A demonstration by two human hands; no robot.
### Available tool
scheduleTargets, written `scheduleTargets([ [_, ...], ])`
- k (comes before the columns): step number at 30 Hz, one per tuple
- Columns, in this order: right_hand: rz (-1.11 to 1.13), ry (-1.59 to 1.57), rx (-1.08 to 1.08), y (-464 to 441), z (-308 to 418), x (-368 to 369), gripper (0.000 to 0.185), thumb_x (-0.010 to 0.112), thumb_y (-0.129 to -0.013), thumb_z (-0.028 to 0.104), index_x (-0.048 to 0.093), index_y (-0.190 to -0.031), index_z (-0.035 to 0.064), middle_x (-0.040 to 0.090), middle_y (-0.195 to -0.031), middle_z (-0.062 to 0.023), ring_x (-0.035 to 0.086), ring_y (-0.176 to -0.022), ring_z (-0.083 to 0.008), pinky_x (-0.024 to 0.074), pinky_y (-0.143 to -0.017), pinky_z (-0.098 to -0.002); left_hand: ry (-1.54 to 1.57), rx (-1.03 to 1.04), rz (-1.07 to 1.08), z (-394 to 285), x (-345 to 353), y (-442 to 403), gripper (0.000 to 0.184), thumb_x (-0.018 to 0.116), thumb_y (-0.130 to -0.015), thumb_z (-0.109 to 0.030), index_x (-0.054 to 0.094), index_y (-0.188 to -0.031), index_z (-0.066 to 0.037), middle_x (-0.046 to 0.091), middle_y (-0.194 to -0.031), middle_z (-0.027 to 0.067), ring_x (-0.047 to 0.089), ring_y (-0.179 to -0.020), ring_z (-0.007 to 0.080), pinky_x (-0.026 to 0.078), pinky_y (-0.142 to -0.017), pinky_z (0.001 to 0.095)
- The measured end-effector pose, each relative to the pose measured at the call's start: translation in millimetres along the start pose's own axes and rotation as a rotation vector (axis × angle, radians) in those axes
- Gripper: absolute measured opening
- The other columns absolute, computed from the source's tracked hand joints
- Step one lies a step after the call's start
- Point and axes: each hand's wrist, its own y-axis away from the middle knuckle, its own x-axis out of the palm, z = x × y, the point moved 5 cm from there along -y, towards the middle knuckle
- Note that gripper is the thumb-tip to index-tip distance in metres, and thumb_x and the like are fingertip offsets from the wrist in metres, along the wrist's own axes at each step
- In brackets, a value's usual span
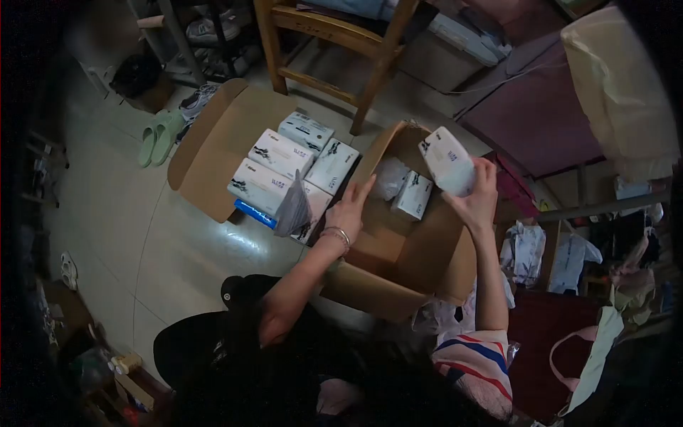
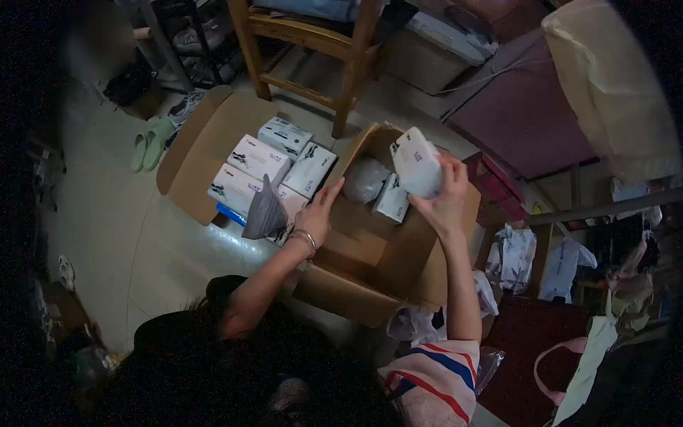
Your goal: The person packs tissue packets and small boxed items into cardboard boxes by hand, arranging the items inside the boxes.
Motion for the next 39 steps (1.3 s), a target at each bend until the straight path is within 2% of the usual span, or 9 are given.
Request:
scheduleTargets([
  [4, 0.165, 0.257, -0.037, 36, -63, 68, 0.065, 0.074, -0.049, 0.020, 0.046, -0.104, 0.0017, 0.041, -0.120, -0.0192, 0.044, -0.107, -0.0364, 0.0409, -0.084, -0.0414, -0.089, 0.023, -0.034, -4, 2, 2, 0.091, 0.055, -0.068, 0.004, 0.007, -0.136, -0.034, 0.034, -0.131, 0.0146, 0.060, -0.079, 0.0331, 0.050, -0.066, 0.0427],
  [9, 0.238, 0.896, -0.393, 104, -128, 189, 0.044, 0.045, -0.081, 0.017, 0.037, -0.124, 0.0178, 0.036, -0.125, -0.0219, 0.039, -0.110, -0.0430, 0.0354, -0.086, -0.0540, -0.015, 0.066, -0.073, 2, 1, 1, 0.077, 0.045, -0.073, 0.001, 0.014, -0.135, -0.033, 0.036, -0.132, 0.0109, 0.059, -0.078, 0.0370, 0.048, -0.070, 0.0456],
  [17, 0.756, 0.640, 0.280, 117, -110, 177, 0.075, 0.059, -0.074, 0.025, 0.017, -0.136, 0.0289, -0.001, -0.140, -0.0248, 0.008, -0.127, -0.0476, 0.0200, -0.098, -0.0578, 0.031, 0.067, -0.107, 10, -5, 4, 0.076, 0.047, -0.072, 0.000, 0.017, -0.134, -0.031, 0.039, -0.130, 0.0092, 0.059, -0.076, 0.0368, 0.049, -0.068, 0.0445],
  [21, 0.622, 0.405, 0.450, 47, -98, 158, 0.051, 0.065, -0.066, 0.025, 0.050, -0.112, 0.0082, 0.057, -0.102, -0.0201, 0.053, -0.102, -0.0300, 0.0274, -0.095, -0.0535, 0.014, 0.039, -0.114, 10, 0, 0, 0.076, 0.048, -0.072, 0.001, 0.018, -0.134, -0.031, 0.038, -0.131, 0.0087, 0.059, -0.077, 0.0371, 0.049, -0.068, 0.0443],
  [22, 0.114, 0.155, 0.368, 12, -59, 129, 0.036, 0.066, -0.068, 0.023, 0.058, -0.096, 0.0020, 0.063, -0.074, -0.0133, 0.062, -0.078, -0.0229, 0.0380, -0.087, -0.0434, 0.051, 0.052, -0.107, 7, 0, 1, 0.076, 0.048, -0.072, 0.001, 0.018, -0.134, -0.030, 0.038, -0.131, 0.0089, 0.059, -0.078, 0.0373, 0.049, -0.068, 0.0443],
  [24, -0.137, -0.487, 0.332, -45, -3, 120, 0.033, 0.066, -0.071, 0.021, 0.058, -0.096, 0.0012, 0.063, -0.078, -0.0142, 0.061, -0.079, -0.0226, 0.0435, -0.078, -0.0347, 0.076, 0.071, -0.101, 4, 4, 1, 0.076, 0.048, -0.071, 0.003, 0.019, -0.133, -0.030, 0.039, -0.131, 0.0084, 0.058, -0.081, 0.0375, 0.049, -0.069, 0.0444],
  [31, 0.428, -0.054, -0.013, -90, 38, 292, 0.076, 0.077, -0.054, 0.041, 0.052, -0.109, -0.0041, 0.062, -0.092, -0.0173, 0.061, -0.084, -0.0254, 0.0478, -0.077, -0.0301, 0.185, -0.001, 0.076, 26, 7, -11, 0.058, 0.044, -0.080, -0.012, 0.021, -0.133, -0.013, 0.041, -0.126, 0.0193, 0.055, -0.092, 0.0367, 0.044, -0.080, 0.0428],
  [34, 0.816, 0.065, 0.414, -65, 6, 316, 0.094, 0.077, -0.047, 0.051, 0.046, -0.115, -0.0061, 0.059, -0.102, -0.0182, 0.057, -0.097, -0.0270, 0.0452, -0.083, -0.0299, 1.047, -0.110, 0.072, 74, 34, -36, 0.057, 0.051, -0.081, -0.029, 0.029, -0.127, -0.004, 0.038, -0.127, 0.0219, 0.039, -0.116, 0.0334, 0.031, -0.096, 0.0366],
  [39, 0.977, -0.010, 0.646, -45, -14, 369, 0.106, 0.072, -0.049, 0.060, 0.033, -0.127, -0.0008, 0.047, -0.121, -0.0195, 0.048, -0.110, -0.0288, 0.0419, -0.089, -0.0332, 0.868, -0.358, -0.161, 116, 70, -61, 0.060, 0.056, -0.076, -0.031, 0.035, -0.122, 0.001, 0.036, -0.129, 0.0219, 0.037, -0.118, 0.0342, 0.032, -0.096, 0.0371],
])
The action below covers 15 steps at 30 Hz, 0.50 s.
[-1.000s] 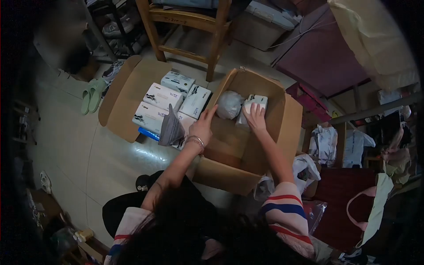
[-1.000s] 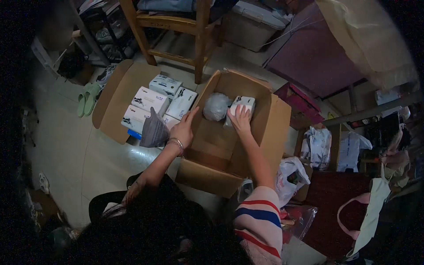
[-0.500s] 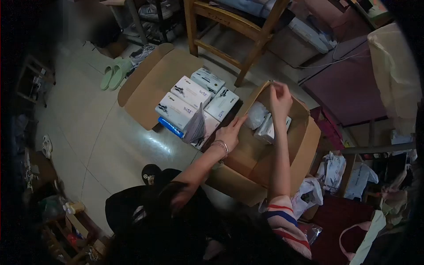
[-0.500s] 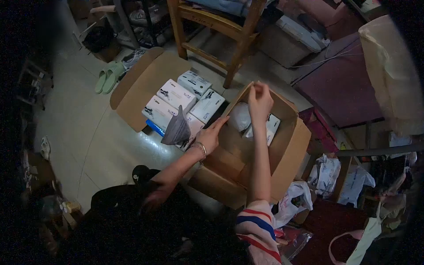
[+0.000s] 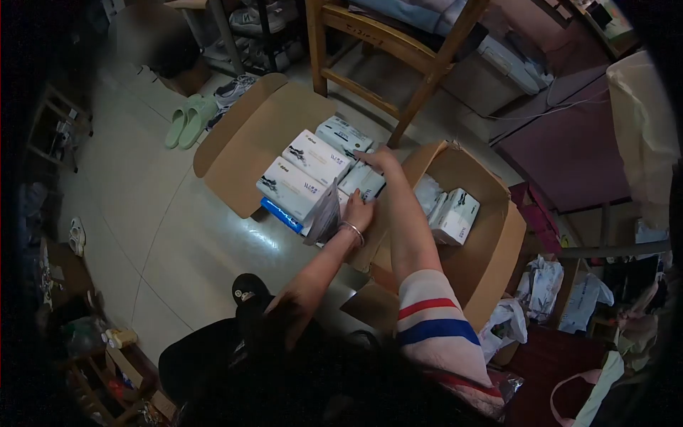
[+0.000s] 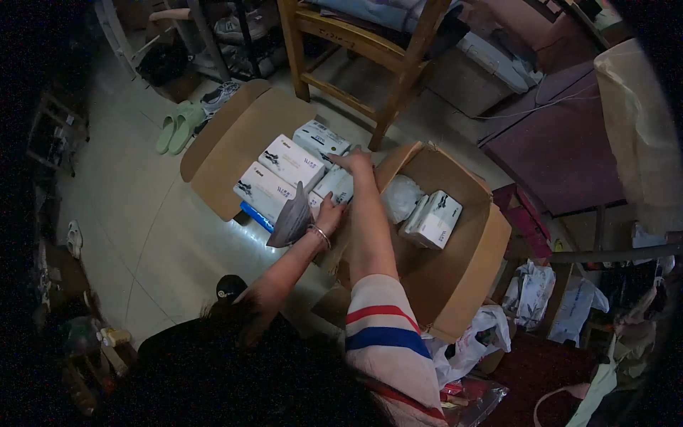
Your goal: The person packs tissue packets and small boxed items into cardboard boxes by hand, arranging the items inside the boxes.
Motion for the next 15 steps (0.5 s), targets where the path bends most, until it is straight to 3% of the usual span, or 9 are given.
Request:
scheduleTargets([
  [1, 0.004, -0.008, -0.015, -2, 3, 5, 0.108, 0.070, -0.050, 0.062, 0.031, -0.128, -0.0005, 0.046, -0.123, -0.0195, 0.048, -0.110, -0.0287, 0.0423, -0.089, -0.0332, 0.112, -0.134, -0.025, 9, 2, -8, 0.062, 0.058, -0.074, -0.031, 0.035, -0.121, 0.003, 0.036, -0.129, 0.0223, 0.037, -0.118, 0.0347, 0.032, -0.096, 0.0378],
  [3, -0.181, 0.185, -0.089, 8, 5, 11, 0.104, 0.070, -0.053, 0.059, 0.031, -0.128, -0.0005, 0.046, -0.122, -0.0192, 0.049, -0.110, -0.0283, 0.0420, -0.090, -0.0342, 0.066, -0.138, -0.131, 3, -4, -10, 0.067, 0.060, -0.072, -0.030, 0.033, -0.123, 0.005, 0.034, -0.130, 0.0231, 0.035, -0.119, 0.0353, 0.030, -0.097, 0.0381],
  [7, -0.090, 0.011, -0.055, 13, 4, 4, 0.094, 0.071, -0.054, 0.048, 0.034, -0.126, -0.0001, 0.044, -0.124, -0.0218, 0.043, -0.116, -0.0304, 0.0362, -0.095, -0.0364, -0.035, -0.135, -0.405, 0, -3, -4, 0.078, 0.064, -0.068, -0.027, 0.027, -0.127, 0.007, 0.032, -0.131, 0.0237, 0.031, -0.121, 0.0349, 0.027, -0.099, 0.0373],
  [11, -0.190, 0.116, 0.007, 23, 6, -3, 0.102, 0.075, -0.053, 0.041, 0.023, -0.132, 0.0016, 0.037, -0.130, -0.0190, 0.033, -0.122, -0.0320, 0.0352, -0.096, -0.0399, 0.328, -0.081, -0.284, 31, 12, -34, 0.080, 0.065, -0.068, -0.025, 0.024, -0.130, 0.006, 0.030, -0.132, 0.0231, 0.030, -0.122, 0.0335, 0.026, -0.100, 0.0355],
  [13, -0.146, -0.076, -0.007, 14, 2, -4, 0.103, 0.074, -0.052, 0.042, 0.023, -0.133, 0.0026, 0.034, -0.131, -0.0214, 0.029, -0.123, -0.0345, 0.0322, -0.098, -0.0399, 0.338, -0.011, -0.376, 13, 2, -28, 0.074, 0.061, -0.074, -0.022, 0.022, -0.134, -0.002, 0.046, -0.120, 0.0177, 0.044, -0.109, 0.0275, 0.033, -0.093, 0.0327],
  [14, -0.151, -0.077, -0.010, 11, 0, -3, 0.103, 0.074, -0.052, 0.042, 0.023, -0.133, 0.0026, 0.034, -0.131, -0.0214, 0.029, -0.123, -0.0345, 0.0322, -0.098, -0.0399, 0.339, -0.005, -0.376, 7, 1, -22, 0.074, 0.061, -0.074, -0.022, 0.022, -0.134, -0.002, 0.046, -0.120, 0.0177, 0.044, -0.109, 0.0275, 0.033, -0.093, 0.0327],
  [15, -0.109, -0.006, 0.013, 9, -1, 0, 0.105, 0.074, -0.051, 0.044, 0.023, -0.133, 0.0029, 0.034, -0.130, -0.0221, 0.029, -0.123, -0.0358, 0.0310, -0.099, -0.0400, 0.485, -0.138, -0.243, -33, -6, 13, 0.072, 0.058, -0.076, -0.020, 0.021, -0.135, -0.005, 0.046, -0.119, 0.0169, 0.045, -0.107, 0.0266, 0.035, -0.091, 0.0328],
])
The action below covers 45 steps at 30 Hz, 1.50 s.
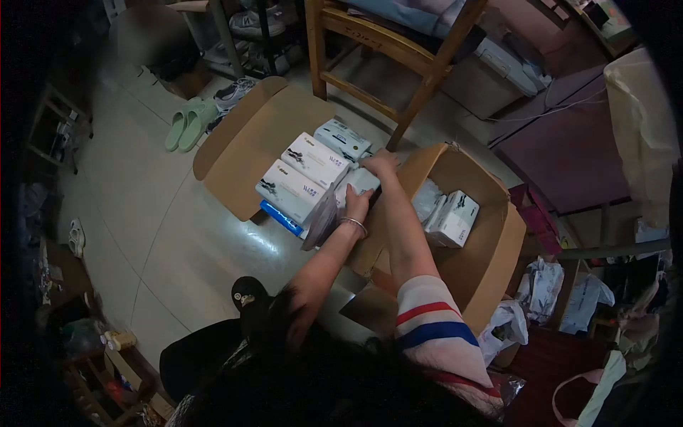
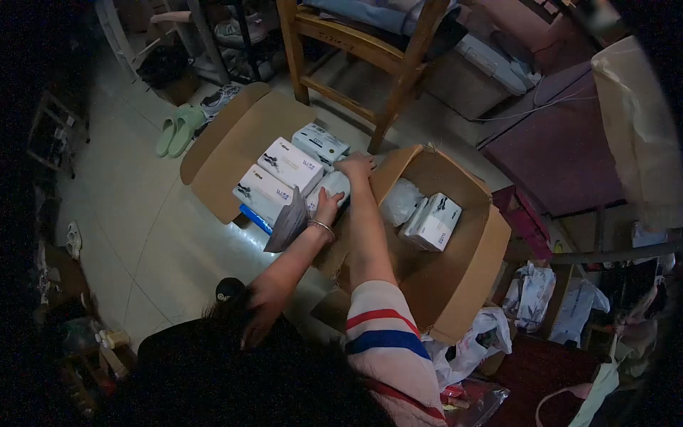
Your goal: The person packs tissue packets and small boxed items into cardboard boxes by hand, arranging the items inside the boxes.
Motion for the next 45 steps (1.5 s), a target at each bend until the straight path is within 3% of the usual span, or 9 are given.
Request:
scheduleTargets([
  [9, -0.108, -0.083, 0.214, 25, 7, -2, 0.113, 0.081, -0.045, 0.041, 0.019, -0.136, 0.0136, 0.016, -0.137, -0.0213, 0.026, -0.124, -0.0380, 0.0321, -0.099, -0.0394, 0.092, -0.077, 0.285, 66, 6, -46, 0.061, 0.052, -0.081, -0.014, 0.024, -0.135, -0.011, 0.053, -0.106, 0.0154, 0.053, -0.089, 0.0238, 0.043, -0.075, 0.0325],
  [11, -0.091, -0.168, 0.282, 26, 6, -6, 0.114, 0.082, -0.043, 0.034, 0.018, -0.136, 0.0134, 0.019, -0.134, -0.0206, 0.027, -0.122, -0.0371, 0.0343, -0.098, -0.0387, 0.079, -0.126, 0.291, 71, 2, -47, 0.064, 0.057, -0.075, -0.023, 0.032, -0.129, -0.002, 0.045, -0.121, 0.0199, 0.045, -0.110, 0.0246, 0.034, -0.092, 0.0288],
  [15, -0.147, -0.027, 0.236, 26, 12, -13, 0.110, 0.079, -0.044, 0.040, 0.021, -0.133, 0.0123, 0.026, -0.131, -0.0221, 0.028, -0.122, -0.0367, 0.0324, -0.098, -0.0413, -0.386, 0.064, 0.158, 52, -8, -46, 0.067, 0.059, -0.073, -0.026, 0.032, -0.129, -0.001, 0.045, -0.121, 0.0209, 0.045, -0.111, 0.0250, 0.035, -0.092, 0.0308],
  [20, -0.151, 0.100, 0.102, 18, 25, -21, 0.091, 0.077, -0.047, 0.030, 0.037, -0.127, 0.0124, 0.029, -0.129, -0.0200, 0.029, -0.119, -0.0351, 0.0344, -0.096, -0.0406, -0.184, 0.117, 0.121, 61, 1, -48, 0.067, 0.060, -0.073, -0.027, 0.032, -0.128, -0.003, 0.045, -0.121, 0.0217, 0.043, -0.113, 0.0308, 0.032, -0.095, 0.0337],
  [21, -0.337, 0.073, 0.032, 25, 27, -27, 0.062, 0.072, -0.045, 0.033, 0.061, -0.099, 0.0063, 0.041, -0.120, -0.0221, 0.035, -0.110, -0.0372, 0.0351, -0.092, -0.0408, -0.099, 0.131, 0.134, 59, 7, -45, 0.066, 0.060, -0.073, -0.027, 0.032, -0.128, -0.003, 0.045, -0.120, 0.0217, 0.042, -0.113, 0.0316, 0.032, -0.096, 0.0341],
  [24, -0.347, 0.079, -0.071, 29, 30, -44, 0.060, 0.073, -0.045, 0.031, 0.062, -0.098, 0.0061, 0.042, -0.117, -0.0223, 0.035, -0.108, -0.0384, 0.0380, -0.089, -0.0412, -0.033, 0.281, 0.148, 37, 19, -36, 0.064, 0.058, -0.075, -0.026, 0.031, -0.128, -0.002, 0.041, -0.124, 0.0226, 0.041, -0.114, 0.0337, 0.032, -0.095, 0.0352],
  [29, -0.522, -0.178, -0.064, 55, 35, -66, 0.057, 0.074, -0.048, 0.026, 0.059, -0.099, 0.0055, 0.038, -0.116, -0.0205, 0.032, -0.109, -0.0377, 0.0364, -0.090, -0.0427, -0.516, 0.375, 0.410, -1, 26, 10, 0.068, 0.056, -0.075, -0.029, 0.026, -0.132, -0.008, 0.037, -0.123, 0.0223, 0.038, -0.113, 0.0373, 0.033, -0.093, 0.0389],
  [32, -0.626, -0.270, -0.176, 63, 36, -66, 0.054, 0.074, -0.051, 0.020, 0.058, -0.100, 0.0044, 0.036, -0.114, -0.0194, 0.028, -0.112, -0.0380, 0.0348, -0.092, -0.0441, -0.968, 0.479, 0.271, -20, 20, 39, 0.077, 0.059, -0.072, -0.034, 0.021, -0.135, -0.012, 0.037, -0.118, 0.0217, 0.039, -0.109, 0.0385, 0.034, -0.091, 0.0424],
  [45, -0.951, -0.158, -0.404, 84, 56, -72, 0.056, 0.070, -0.050, 0.012, 0.051, -0.103, 0.0055, 0.034, -0.117, -0.0218, 0.026, -0.112, -0.0405, 0.0249, -0.097, -0.0474, -1.161, 0.556, 0.196, -57, 16, 65, 0.079, 0.060, -0.071, -0.033, 0.017, -0.132, -0.008, 0.037, -0.109, 0.0242, 0.042, -0.098, 0.0421, 0.037, -0.086, 0.0452],
])
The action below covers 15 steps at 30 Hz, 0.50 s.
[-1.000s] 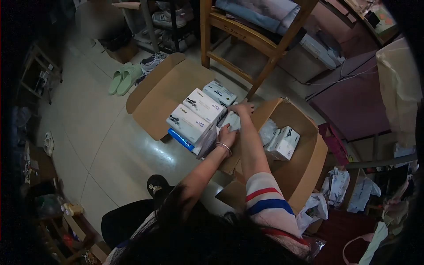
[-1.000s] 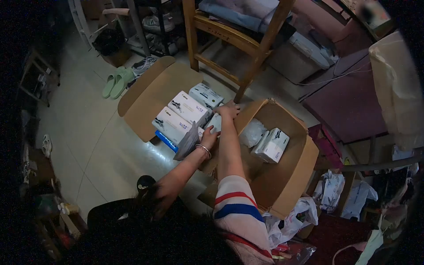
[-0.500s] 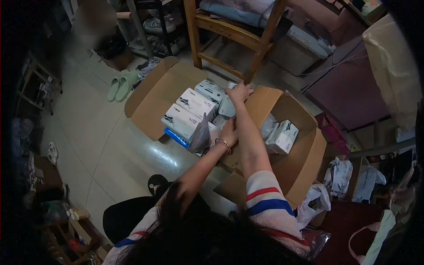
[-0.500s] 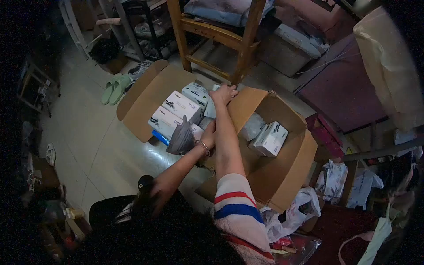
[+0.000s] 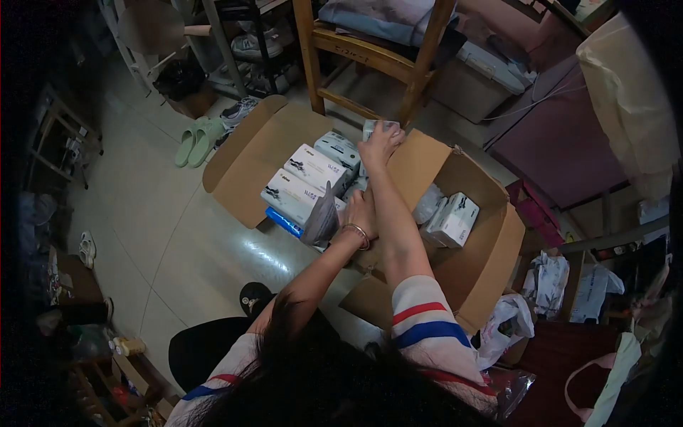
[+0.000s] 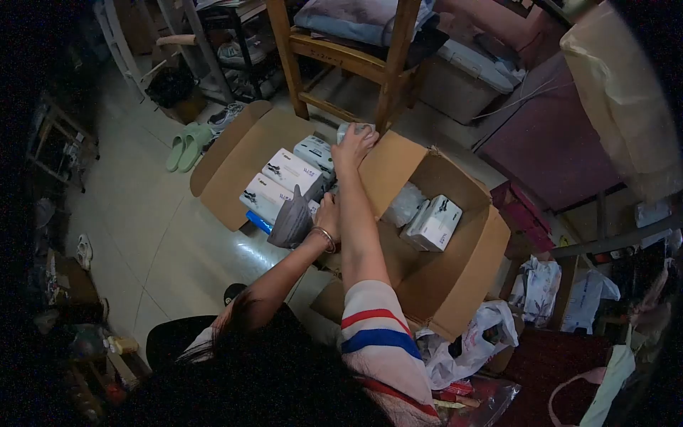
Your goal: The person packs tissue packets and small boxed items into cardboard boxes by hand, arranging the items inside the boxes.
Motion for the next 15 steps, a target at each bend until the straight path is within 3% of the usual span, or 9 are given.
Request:
scheduleTargets([
  [3, 0.003, 0.091, 0.025, 1, 3, 0, 0.054, 0.069, -0.051, 0.012, 0.051, -0.102, 0.0053, 0.034, -0.117, -0.0218, 0.026, -0.112, -0.0407, 0.0250, -0.096, -0.0479, 0.151, -0.144, 0.056, 2, -3, 3, 0.070, 0.061, -0.071, -0.035, 0.026, -0.124, -0.004, 0.037, -0.112, 0.0248, 0.041, -0.102, 0.0420, 0.037, -0.086, 0.0454],
  [5, -0.052, 0.084, -0.005, 1, 4, 0, 0.053, 0.069, -0.052, 0.012, 0.051, -0.102, 0.0052, 0.034, -0.117, -0.0219, 0.027, -0.112, -0.0407, 0.0246, -0.097, -0.0477, 0.286, -0.256, -0.027, 25, 18, -8, 0.066, 0.061, -0.071, -0.036, 0.030, -0.118, -0.002, 0.038, -0.115, 0.0250, 0.040, -0.106, 0.0406, 0.036, -0.088, 0.0445],
  [8, -0.143, 0.010, -0.081, 5, 6, -2, 0.052, 0.068, -0.053, 0.011, 0.050, -0.101, 0.0048, 0.034, -0.117, -0.0217, 0.027, -0.111, -0.0407, 0.0234, -0.097, -0.0477, 0.248, -0.292, 0.033, 27, 20, -7, 0.066, 0.061, -0.071, -0.037, 0.030, -0.116, -0.001, 0.039, -0.118, 0.0253, 0.040, -0.109, 0.0398, 0.034, -0.091, 0.0434],
  [13, -0.302, -0.076, -0.116, 11, -2, -1, 0.052, 0.069, -0.054, 0.012, 0.049, -0.101, 0.0047, 0.034, -0.116, -0.0204, 0.026, -0.110, -0.0400, 0.0224, -0.096, -0.0486, 0.078, -0.108, 0.188, 40, 40, -14, 0.065, 0.060, -0.073, -0.036, 0.029, -0.116, 0.001, 0.036, -0.122, 0.0256, 0.040, -0.110, 0.0400, 0.033, -0.093, 0.0417],
  [15, -0.464, -0.219, 0.119, 7, -7, -2, 0.057, 0.072, -0.054, 0.018, 0.048, -0.104, 0.0047, 0.032, -0.119, -0.0200, 0.024, -0.114, -0.0405, 0.0222, -0.095, -0.0513, 0.062, -0.086, 0.209, 43, 44, -18, 0.066, 0.060, -0.073, -0.036, 0.028, -0.117, 0.001, 0.034, -0.124, 0.0258, 0.040, -0.111, 0.0396, 0.033, -0.094, 0.0411],
])
